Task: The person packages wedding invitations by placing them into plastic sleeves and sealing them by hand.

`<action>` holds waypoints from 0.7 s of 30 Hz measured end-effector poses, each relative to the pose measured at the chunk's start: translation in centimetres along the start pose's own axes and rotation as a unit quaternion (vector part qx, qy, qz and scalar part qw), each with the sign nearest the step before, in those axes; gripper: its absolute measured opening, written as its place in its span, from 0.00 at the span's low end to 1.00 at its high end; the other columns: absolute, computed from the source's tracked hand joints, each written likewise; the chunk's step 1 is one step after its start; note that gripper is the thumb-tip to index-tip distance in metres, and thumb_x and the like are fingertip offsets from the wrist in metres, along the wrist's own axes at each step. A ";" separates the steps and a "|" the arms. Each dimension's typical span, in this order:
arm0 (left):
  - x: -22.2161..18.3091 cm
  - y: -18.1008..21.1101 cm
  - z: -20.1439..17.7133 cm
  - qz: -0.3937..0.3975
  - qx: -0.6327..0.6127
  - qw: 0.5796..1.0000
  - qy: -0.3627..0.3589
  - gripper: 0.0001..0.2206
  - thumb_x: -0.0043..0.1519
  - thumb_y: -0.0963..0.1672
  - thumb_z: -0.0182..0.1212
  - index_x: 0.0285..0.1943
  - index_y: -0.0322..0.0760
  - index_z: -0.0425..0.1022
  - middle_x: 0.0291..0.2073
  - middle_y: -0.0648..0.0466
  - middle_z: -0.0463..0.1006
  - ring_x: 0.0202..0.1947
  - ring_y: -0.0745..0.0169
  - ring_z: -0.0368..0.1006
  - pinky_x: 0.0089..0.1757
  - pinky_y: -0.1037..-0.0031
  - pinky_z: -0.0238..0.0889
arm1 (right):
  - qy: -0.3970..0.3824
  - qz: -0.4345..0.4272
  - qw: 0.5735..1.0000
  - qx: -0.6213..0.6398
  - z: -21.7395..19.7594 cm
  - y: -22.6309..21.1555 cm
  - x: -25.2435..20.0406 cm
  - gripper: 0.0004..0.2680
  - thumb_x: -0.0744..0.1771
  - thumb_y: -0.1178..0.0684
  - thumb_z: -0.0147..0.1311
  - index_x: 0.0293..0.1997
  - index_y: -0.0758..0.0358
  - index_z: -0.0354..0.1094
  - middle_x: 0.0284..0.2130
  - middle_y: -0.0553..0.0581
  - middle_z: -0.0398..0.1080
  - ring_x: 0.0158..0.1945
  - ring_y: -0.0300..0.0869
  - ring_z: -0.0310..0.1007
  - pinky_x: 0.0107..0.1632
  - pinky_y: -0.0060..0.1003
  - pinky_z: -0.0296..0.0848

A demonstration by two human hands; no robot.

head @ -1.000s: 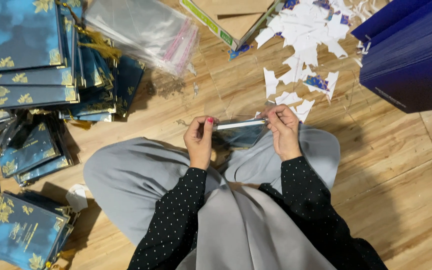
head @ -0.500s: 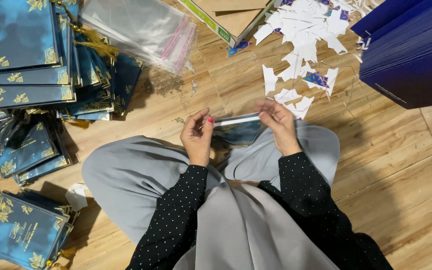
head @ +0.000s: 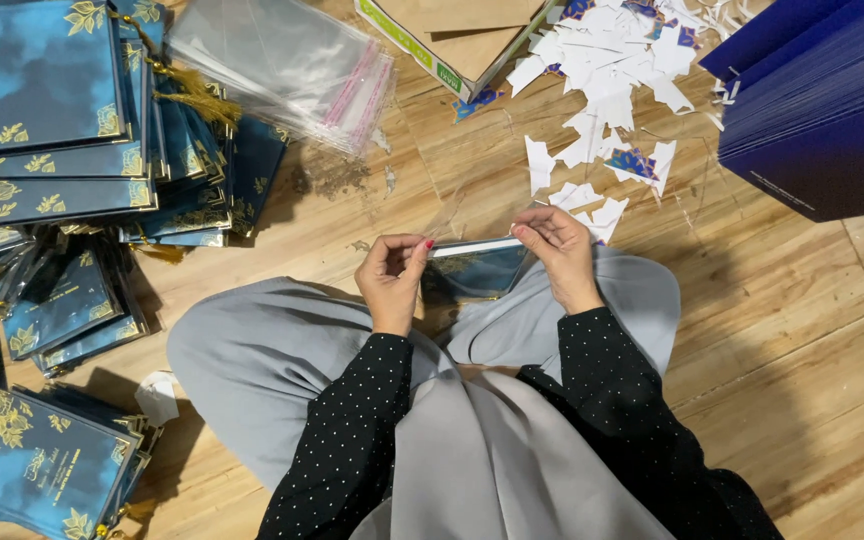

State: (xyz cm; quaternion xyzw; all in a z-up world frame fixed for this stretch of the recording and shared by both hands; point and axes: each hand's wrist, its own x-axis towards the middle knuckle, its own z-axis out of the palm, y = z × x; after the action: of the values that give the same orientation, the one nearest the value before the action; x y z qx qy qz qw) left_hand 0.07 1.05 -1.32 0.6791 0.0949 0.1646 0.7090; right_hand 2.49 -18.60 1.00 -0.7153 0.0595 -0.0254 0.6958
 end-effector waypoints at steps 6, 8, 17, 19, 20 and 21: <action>-0.2 0.8 0.4 0.069 -0.012 0.996 0.049 0.04 0.52 0.39 0.65 0.26 0.32 0.75 0.27 0.46 0.76 0.31 0.60 0.74 0.34 0.76 0.67 | 0.022 -0.043 0.999 0.003 0.0 0.8 -0.1 0.04 0.63 0.57 0.56 0.28 0.64 0.66 0.23 0.55 0.70 0.33 0.31 0.66 0.41 0.26 0.67; -0.6 -0.1 0.5 0.035 -0.050 0.996 0.064 0.04 0.53 0.38 0.63 0.26 0.30 0.74 0.27 0.46 0.77 0.33 0.65 0.72 0.36 0.77 0.66 | 0.028 -0.064 0.997 0.028 0.1 1.1 -0.3 0.06 0.63 0.58 0.55 0.25 0.65 0.64 0.22 0.56 0.68 0.32 0.33 0.65 0.40 0.26 0.66; -0.4 0.8 1.1 -0.018 -0.069 0.996 0.061 0.06 0.57 0.41 0.58 0.28 0.35 0.70 0.21 0.53 0.74 0.27 0.75 0.66 0.30 0.82 0.63 | 0.019 -0.060 0.997 0.034 0.0 1.5 -0.1 0.05 0.64 0.57 0.53 0.28 0.63 0.64 0.22 0.54 0.68 0.30 0.31 0.62 0.35 0.22 0.61; -0.1 1.0 1.0 -0.015 -0.070 0.996 0.050 0.07 0.59 0.42 0.55 0.29 0.35 0.68 0.21 0.54 0.72 0.27 0.75 0.65 0.31 0.82 0.62 | 0.022 -0.044 0.998 0.031 0.3 0.7 -0.1 0.04 0.64 0.56 0.52 0.28 0.62 0.64 0.22 0.52 0.68 0.30 0.30 0.61 0.33 0.19 0.59; -0.3 1.2 0.8 -0.017 -0.070 0.997 0.040 0.07 0.61 0.42 0.53 0.29 0.36 0.66 0.21 0.55 0.71 0.28 0.75 0.63 0.31 0.82 0.61 | 0.024 -0.023 0.999 0.027 0.3 0.3 -0.3 0.04 0.64 0.55 0.51 0.29 0.61 0.64 0.21 0.51 0.68 0.29 0.28 0.60 0.32 0.17 0.57; -0.1 1.3 0.8 -0.017 -0.069 0.997 0.040 0.07 0.61 0.42 0.53 0.29 0.36 0.66 0.21 0.55 0.71 0.28 0.75 0.63 0.31 0.82 0.61 | 0.023 -0.022 0.999 0.027 0.4 0.3 -0.1 0.04 0.64 0.55 0.51 0.29 0.61 0.64 0.21 0.51 0.68 0.29 0.28 0.60 0.32 0.17 0.57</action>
State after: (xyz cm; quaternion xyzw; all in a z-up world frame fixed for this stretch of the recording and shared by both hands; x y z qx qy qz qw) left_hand 0.12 0.25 0.04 0.6195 0.1235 0.1857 0.7526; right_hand 2.41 -18.20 0.73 -0.6966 0.0595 -0.0590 0.7125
